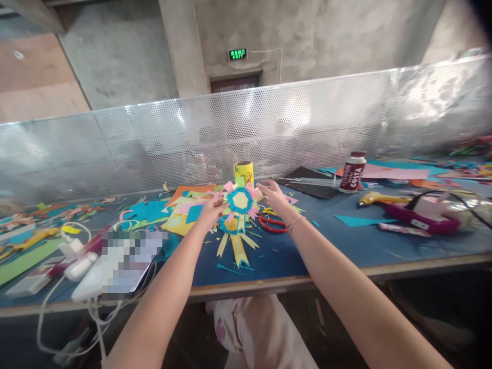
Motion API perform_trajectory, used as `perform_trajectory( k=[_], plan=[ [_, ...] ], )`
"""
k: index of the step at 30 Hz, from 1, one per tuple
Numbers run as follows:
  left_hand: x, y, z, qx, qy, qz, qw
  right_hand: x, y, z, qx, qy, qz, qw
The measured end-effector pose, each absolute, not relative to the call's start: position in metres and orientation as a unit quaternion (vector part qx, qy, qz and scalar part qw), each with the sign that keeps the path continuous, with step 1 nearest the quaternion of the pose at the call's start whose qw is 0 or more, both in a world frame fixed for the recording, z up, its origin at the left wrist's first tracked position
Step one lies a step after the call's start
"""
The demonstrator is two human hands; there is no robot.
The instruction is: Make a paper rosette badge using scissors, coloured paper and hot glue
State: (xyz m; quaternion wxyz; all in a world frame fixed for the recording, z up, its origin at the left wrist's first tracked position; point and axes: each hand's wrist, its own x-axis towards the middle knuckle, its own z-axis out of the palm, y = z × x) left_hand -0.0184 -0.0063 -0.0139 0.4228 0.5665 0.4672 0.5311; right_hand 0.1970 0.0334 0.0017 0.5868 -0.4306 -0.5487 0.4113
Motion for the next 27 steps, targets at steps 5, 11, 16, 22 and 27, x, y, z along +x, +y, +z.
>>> perform_trajectory(
  k=[5, 11, 16, 22, 27],
  plan=[
    [-0.02, -0.007, -0.015, 0.561, 0.444, 0.559, 0.419, 0.189, 0.025, -0.002, -0.35, -0.551, 0.577, 0.491],
    [-0.022, -0.006, -0.017, 0.583, 0.474, 0.521, 0.405, 0.182, 0.029, -0.01, -0.336, -0.554, 0.561, 0.515],
    [-0.024, -0.002, -0.014, 0.509, 0.462, 0.547, 0.478, 0.182, 0.031, -0.014, -0.342, -0.561, 0.548, 0.518],
    [-0.03, 0.003, -0.01, 0.406, 0.399, 0.604, 0.558, 0.184, 0.028, -0.011, -0.348, -0.564, 0.547, 0.512],
    [-0.036, 0.003, -0.008, 0.376, 0.402, 0.624, 0.555, 0.188, 0.029, -0.007, -0.332, -0.567, 0.536, 0.53]
  ],
)
